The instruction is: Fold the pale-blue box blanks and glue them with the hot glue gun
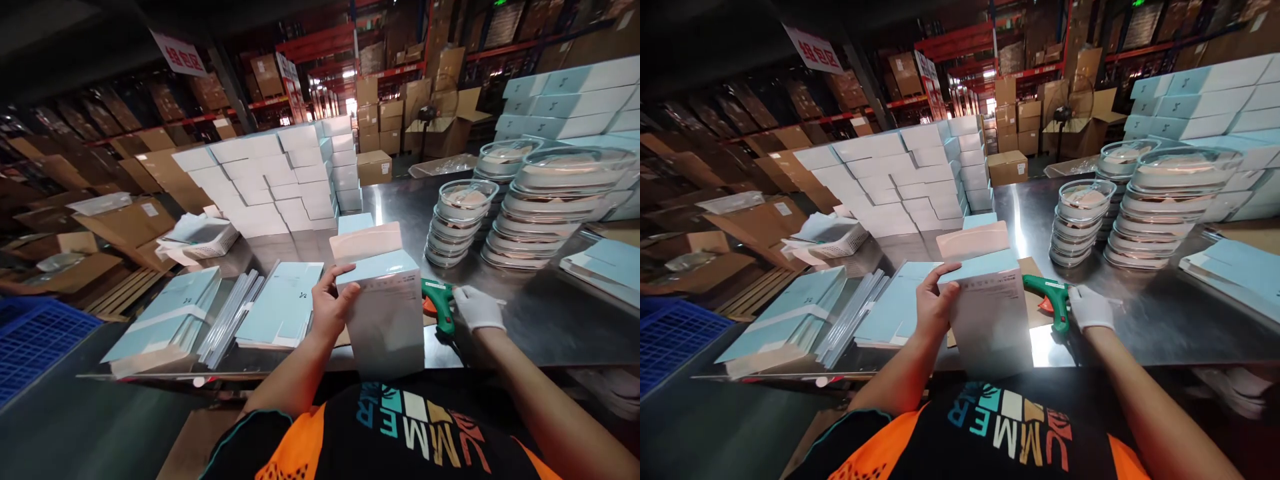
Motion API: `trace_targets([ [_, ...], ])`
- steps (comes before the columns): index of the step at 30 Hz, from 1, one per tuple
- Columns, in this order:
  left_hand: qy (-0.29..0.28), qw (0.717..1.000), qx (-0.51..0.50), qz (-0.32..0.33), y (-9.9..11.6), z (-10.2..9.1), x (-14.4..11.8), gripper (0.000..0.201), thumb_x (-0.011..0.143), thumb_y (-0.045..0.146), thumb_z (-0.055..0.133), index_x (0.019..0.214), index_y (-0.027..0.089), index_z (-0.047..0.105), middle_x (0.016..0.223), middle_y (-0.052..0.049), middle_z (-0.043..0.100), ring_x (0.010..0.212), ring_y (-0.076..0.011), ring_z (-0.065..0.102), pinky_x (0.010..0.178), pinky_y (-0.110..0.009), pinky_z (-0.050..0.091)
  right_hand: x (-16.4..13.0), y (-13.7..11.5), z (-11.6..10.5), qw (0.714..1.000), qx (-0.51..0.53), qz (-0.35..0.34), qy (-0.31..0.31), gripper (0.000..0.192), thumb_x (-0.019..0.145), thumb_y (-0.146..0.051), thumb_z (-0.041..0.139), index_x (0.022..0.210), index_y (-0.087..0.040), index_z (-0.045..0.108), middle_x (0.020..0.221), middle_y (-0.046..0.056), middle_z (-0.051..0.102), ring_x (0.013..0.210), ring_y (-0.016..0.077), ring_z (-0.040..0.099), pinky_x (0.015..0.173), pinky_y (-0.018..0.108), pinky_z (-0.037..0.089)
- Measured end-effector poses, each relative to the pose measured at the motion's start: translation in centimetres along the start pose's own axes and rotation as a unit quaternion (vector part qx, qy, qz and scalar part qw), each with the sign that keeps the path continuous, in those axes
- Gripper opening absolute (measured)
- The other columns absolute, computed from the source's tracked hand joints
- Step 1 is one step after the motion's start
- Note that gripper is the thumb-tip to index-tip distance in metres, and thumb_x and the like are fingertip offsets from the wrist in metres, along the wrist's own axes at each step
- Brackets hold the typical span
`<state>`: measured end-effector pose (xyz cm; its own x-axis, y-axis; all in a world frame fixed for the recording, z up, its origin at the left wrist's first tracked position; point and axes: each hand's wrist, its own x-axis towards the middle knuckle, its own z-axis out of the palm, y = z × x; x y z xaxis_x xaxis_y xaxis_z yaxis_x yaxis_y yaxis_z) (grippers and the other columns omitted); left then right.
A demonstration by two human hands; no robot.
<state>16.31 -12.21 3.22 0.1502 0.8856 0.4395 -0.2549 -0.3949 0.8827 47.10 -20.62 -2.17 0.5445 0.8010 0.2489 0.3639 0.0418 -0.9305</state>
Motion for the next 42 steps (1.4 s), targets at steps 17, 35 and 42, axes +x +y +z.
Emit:
trace_targets([
  [17, -0.074, 0.973, -0.007, 0.221, -2.4, 0.6, 0.2, 0.055, 0.081, 0.066, 0.092, 0.111, 0.028, 0.067, 0.107, -0.007, 0.076, 0.12, -0.0302, 0.075, 0.109, -0.052, 0.058, -3.2, -6.5, 1.8, 0.931, 0.044, -0.313, -0.183, 0.041, 0.092, -0.039, 0.089, 0.128, -0.027, 0.072, 0.173, 0.015, 0.05, 0.159, 0.0364, 0.049, 0.126, 0.059, 0.047],
  [35, -0.295, 0.902, 0.109, 0.295, -0.3, -1.3, 2.2, 0.053, 0.091, 0.053, 0.089, 0.137, 0.031, 0.076, 0.151, -0.016, 0.07, 0.14, -0.0365, 0.068, 0.119, -0.058, 0.055, -3.8, -4.7, 3.8, 0.937, 0.036, -0.313, -0.152, 0.102, 0.095, -0.053, 0.083, 0.178, -0.04, 0.025, 0.185, 0.008, 0.027, 0.163, 0.034, 0.044, 0.133, 0.054, 0.041],
  [42, -0.332, 0.889, 0.153, 0.276, 0.0, -0.8, 1.9, 0.045, 0.103, 0.055, 0.073, 0.139, 0.029, 0.076, 0.15, -0.015, 0.072, 0.141, -0.0356, 0.067, 0.119, -0.059, 0.051, -3.5, -5.4, 3.6, 0.944, 0.057, -0.286, -0.151, 0.071, 0.094, -0.055, 0.084, 0.156, -0.036, 0.057, 0.181, 0.009, 0.037, 0.168, 0.0366, 0.034, 0.136, 0.058, 0.033],
])
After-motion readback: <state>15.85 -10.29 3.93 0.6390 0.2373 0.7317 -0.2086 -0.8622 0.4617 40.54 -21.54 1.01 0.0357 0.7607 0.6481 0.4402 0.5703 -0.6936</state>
